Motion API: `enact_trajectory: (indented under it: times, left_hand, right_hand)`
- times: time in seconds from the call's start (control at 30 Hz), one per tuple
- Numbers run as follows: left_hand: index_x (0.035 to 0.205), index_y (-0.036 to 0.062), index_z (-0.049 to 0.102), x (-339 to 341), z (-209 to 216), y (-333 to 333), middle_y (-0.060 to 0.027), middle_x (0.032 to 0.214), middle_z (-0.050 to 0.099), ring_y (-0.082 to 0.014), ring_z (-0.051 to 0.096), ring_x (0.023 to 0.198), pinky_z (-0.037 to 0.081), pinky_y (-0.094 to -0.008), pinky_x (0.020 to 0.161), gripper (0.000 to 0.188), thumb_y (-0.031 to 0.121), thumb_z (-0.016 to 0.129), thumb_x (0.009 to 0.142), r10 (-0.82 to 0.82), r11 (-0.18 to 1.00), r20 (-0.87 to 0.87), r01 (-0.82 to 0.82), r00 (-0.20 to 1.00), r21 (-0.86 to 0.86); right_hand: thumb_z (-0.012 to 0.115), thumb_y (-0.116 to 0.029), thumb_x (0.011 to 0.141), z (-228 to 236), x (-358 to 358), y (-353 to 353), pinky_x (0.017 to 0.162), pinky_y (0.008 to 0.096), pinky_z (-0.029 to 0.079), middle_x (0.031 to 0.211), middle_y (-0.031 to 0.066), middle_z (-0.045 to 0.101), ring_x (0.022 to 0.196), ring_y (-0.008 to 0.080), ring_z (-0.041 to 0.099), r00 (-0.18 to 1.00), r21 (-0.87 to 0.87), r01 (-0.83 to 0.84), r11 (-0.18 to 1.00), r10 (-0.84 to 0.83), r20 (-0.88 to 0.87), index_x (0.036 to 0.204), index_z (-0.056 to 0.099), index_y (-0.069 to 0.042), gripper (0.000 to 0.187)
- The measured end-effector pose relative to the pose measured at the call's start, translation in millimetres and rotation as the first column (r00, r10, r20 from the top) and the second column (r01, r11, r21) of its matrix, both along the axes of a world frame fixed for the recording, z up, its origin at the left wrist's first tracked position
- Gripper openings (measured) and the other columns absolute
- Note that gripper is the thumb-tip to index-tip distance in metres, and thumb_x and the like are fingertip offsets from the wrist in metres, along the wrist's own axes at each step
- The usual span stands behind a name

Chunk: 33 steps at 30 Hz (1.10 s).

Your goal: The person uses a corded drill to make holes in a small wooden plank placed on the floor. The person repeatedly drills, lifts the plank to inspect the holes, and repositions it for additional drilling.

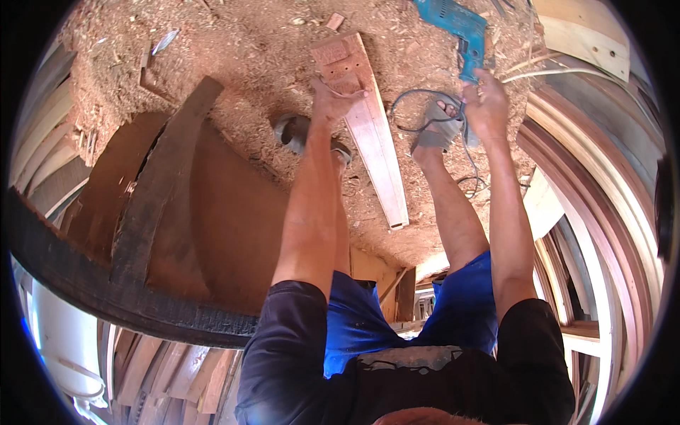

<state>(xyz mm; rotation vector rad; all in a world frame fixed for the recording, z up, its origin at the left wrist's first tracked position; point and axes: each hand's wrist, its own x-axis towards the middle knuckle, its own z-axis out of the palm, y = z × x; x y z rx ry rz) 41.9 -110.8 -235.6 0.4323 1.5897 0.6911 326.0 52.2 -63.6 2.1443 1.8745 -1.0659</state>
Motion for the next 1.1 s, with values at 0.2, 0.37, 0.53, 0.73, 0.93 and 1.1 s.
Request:
enact_trajectory:
  times: [0.2, 0.37, 0.53, 0.73, 0.93, 1.1]
  left_hand:
    - [0.135, 0.0004, 0.052, 21, 56, 22, -0.0115, 0.127, 0.069, -0.0194, 0.068, 0.112, 0.058, -0.0317, 0.093, 0.077, 0.007, 0.093, 0.071, 0.031, 0.998, 0.139, -0.023, 0.99, -0.061]
    - [0.134, 0.0008, 0.053, 29, 89, 12, -0.0106, 0.127, 0.07, -0.0202, 0.068, 0.115, 0.055, -0.0344, 0.1, 0.07, 0.002, 0.089, 0.074, 0.228, 0.973, 0.089, -0.225, 0.97, -0.04]
    - [0.138, 0.0026, 0.051, 31, 206, -16, -0.0103, 0.133, 0.066, -0.0225, 0.065, 0.122, 0.054, -0.0387, 0.104, 0.072, 0.003, 0.088, 0.077, 0.214, 0.976, 0.316, -0.211, 0.924, -0.045]
    - [0.14, 0.006, 0.052, 33, 377, -57, -0.0056, 0.132, 0.066, -0.0203, 0.063, 0.122, 0.054, -0.0386, 0.105, 0.069, 0.009, 0.088, 0.081, 0.074, 0.991, 0.395, -0.022, 0.916, -0.135]
    - [0.132, 0.0075, 0.059, 28, 492, -55, -0.0039, 0.121, 0.069, -0.0166, 0.065, 0.114, 0.056, -0.0349, 0.098, 0.063, 0.011, 0.091, 0.078, 0.168, 0.984, 0.458, -0.176, 0.873, -0.025]
    - [0.115, 0.0075, 0.058, -1, 581, -25, -0.0084, 0.104, 0.069, -0.0242, 0.07, 0.102, 0.055, -0.0368, 0.087, 0.059, 0.026, 0.095, 0.074, -0.168, 0.94, 0.063, 0.141, 0.984, 0.309]
  right_hand:
    - [0.068, -0.019, 0.098, 21, -35, -30, 0.105, 0.0444, 0.051, 0.128, 0.0242, 0.066, 0.118, 0.034, 0.066, 0.991, -0.456, 0.036, 0.889, -0.092, -0.102, 0.131, 0.063, 0.001, 0.039]
    - [0.071, -0.023, 0.095, 46, -67, -68, 0.108, 0.0451, 0.048, 0.134, 0.0254, 0.064, 0.125, 0.0354, 0.062, 0.97, -0.484, -0.041, 0.874, -0.082, -0.23, 0.137, 0.058, 0.002, 0.05]
    - [0.08, -0.036, 0.085, 116, -74, -93, 0.112, 0.0467, 0.045, 0.143, 0.0261, 0.057, 0.134, 0.0362, 0.056, 0.915, -0.334, 0.021, 0.942, -0.153, -0.373, 0.151, 0.042, 0.001, 0.085]
    - [0.084, -0.048, 0.082, 209, -72, -110, 0.097, 0.0435, 0.053, 0.126, 0.0197, 0.066, 0.118, 0.0332, 0.065, 0.741, -0.503, -0.132, 0.854, -0.252, -0.622, 0.142, 0.048, 0.003, 0.086]
    - [0.08, -0.064, 0.081, 336, -78, -106, 0.087, 0.0386, 0.056, 0.109, 0.0151, 0.069, 0.103, 0.0268, 0.069, 0.684, -0.333, -0.17, 0.927, -0.133, -0.718, 0.13, 0.054, 0.004, 0.088]
    - [0.078, -0.069, 0.077, 453, -99, -82, 0.088, 0.0368, 0.054, 0.113, 0.0141, 0.067, 0.105, 0.0233, 0.067, 0.626, -0.271, -0.064, 0.961, -0.172, -0.761, 0.129, 0.055, 0.004, 0.093]
